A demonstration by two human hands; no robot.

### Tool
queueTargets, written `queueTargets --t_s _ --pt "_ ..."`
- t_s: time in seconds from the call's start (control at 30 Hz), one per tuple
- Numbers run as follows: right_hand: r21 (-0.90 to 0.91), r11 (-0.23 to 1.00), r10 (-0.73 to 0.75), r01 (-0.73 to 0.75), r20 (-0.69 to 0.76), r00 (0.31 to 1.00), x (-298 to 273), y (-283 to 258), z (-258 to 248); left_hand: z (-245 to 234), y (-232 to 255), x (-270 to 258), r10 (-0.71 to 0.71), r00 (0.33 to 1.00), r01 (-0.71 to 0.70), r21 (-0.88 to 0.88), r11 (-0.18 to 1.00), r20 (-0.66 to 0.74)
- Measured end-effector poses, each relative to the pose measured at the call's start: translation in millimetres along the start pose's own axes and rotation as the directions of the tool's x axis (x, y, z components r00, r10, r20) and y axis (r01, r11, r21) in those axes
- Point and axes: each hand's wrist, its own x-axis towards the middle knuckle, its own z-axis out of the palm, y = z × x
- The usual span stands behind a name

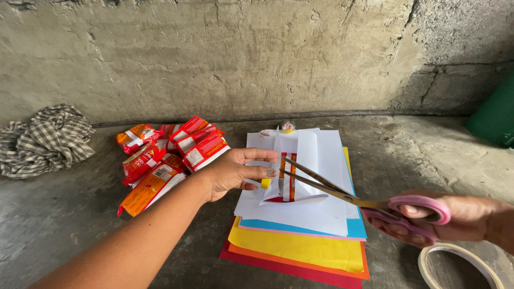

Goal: The person wraps small snack packets in white paper, folds the edges, and secures them with yellow tape using scissors. The wrapped items are placed on a stack of colored paper on the floor.

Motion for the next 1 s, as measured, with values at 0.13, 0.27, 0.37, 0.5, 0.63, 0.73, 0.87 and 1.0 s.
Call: queueTargets --t_s 0.13,0.27,0.37,0.5,0.63,0.73,0.87,1.0 --pt "-0.015 0.996 -0.078 0.086 0.301 0.95 10.7 -6.3 7.9 9.3 -2.6 6.9 -0.013 0.998 0.015 -0.023 1.0 0.055" --pt "-0.111 0.979 -0.132 0.171 0.293 0.947 18.8 -18.9 4.7 11.6 -2.6 9.4 -0.009 0.997 0.011 -0.026 1.0 0.076" --pt "-0.174 0.962 -0.155 0.21 0.286 0.946 19.3 -23.7 -0.6 11.8 -1.9 9.5 -0.007 0.996 0.009 -0.033 0.999 0.086" --pt "-0.196 0.951 -0.167 0.238 0.322 0.932 18.6 -26.9 -3.8 12.0 -0.8 9.2 0.007 0.997 -0.004 -0.041 0.999 0.082" --pt "-0.22 0.942 -0.171 0.253 0.333 0.927 20.2 -24.6 -5.2 14.9 -2.0 11.0 -0.002 0.997 0.004 -0.027 1.0 0.071" --pt "-0.237 0.944 -0.164 0.228 0.26 0.952 22.1 -22.2 -7.9 16.2 -2.8 13.3 -0.004 0.997 0.007 -0.033 0.999 0.08" --pt "-0.239 0.947 -0.164 0.217 0.221 0.961 25.1 -17.3 -13.8 16.9 -4.3 15.1 -0.006 0.997 0.007 -0.016 1.0 0.08" --pt "-0.243 0.947 -0.181 0.208 0.129 0.975 31.1 -11.5 -21.2 15.0 -7.6 15.9 -0.033 0.998 0.034 -0.016 0.999 0.048"
